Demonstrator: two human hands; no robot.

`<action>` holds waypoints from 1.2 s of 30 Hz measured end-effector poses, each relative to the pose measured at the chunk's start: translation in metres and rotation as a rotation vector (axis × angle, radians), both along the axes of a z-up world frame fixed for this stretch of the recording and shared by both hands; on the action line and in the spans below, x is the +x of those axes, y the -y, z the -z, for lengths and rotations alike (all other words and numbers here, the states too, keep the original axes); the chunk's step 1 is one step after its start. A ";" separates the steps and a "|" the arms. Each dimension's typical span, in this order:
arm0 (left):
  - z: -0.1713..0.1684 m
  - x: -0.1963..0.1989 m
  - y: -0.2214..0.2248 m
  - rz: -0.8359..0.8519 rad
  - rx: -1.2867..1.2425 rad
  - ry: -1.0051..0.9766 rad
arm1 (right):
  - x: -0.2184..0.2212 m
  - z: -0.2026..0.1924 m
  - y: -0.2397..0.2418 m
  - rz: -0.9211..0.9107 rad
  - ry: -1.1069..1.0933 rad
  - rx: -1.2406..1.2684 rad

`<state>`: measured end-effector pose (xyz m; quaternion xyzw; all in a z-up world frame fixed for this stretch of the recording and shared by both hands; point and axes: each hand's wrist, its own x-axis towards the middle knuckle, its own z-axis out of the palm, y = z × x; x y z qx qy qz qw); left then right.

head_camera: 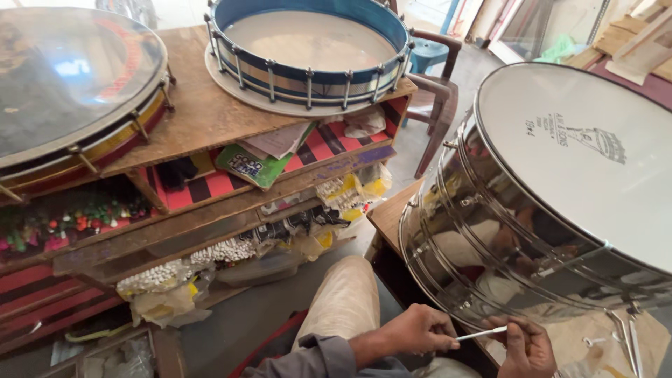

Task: The person assembles a snare drum by tightening metal lugs and screws around the rim using their hands and a small wrench.

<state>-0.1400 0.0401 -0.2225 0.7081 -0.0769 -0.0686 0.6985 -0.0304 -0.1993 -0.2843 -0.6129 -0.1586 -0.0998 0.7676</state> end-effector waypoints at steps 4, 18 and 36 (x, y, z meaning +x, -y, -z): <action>0.006 0.005 -0.027 -0.113 0.008 0.002 | 0.014 0.019 0.026 -0.224 -0.034 -0.190; 0.012 0.015 -0.020 0.125 0.104 0.052 | -0.006 0.065 0.010 -0.755 -0.506 -0.674; 0.009 0.010 -0.025 0.182 -0.132 0.047 | -0.024 0.037 -0.004 -0.530 -0.311 -0.598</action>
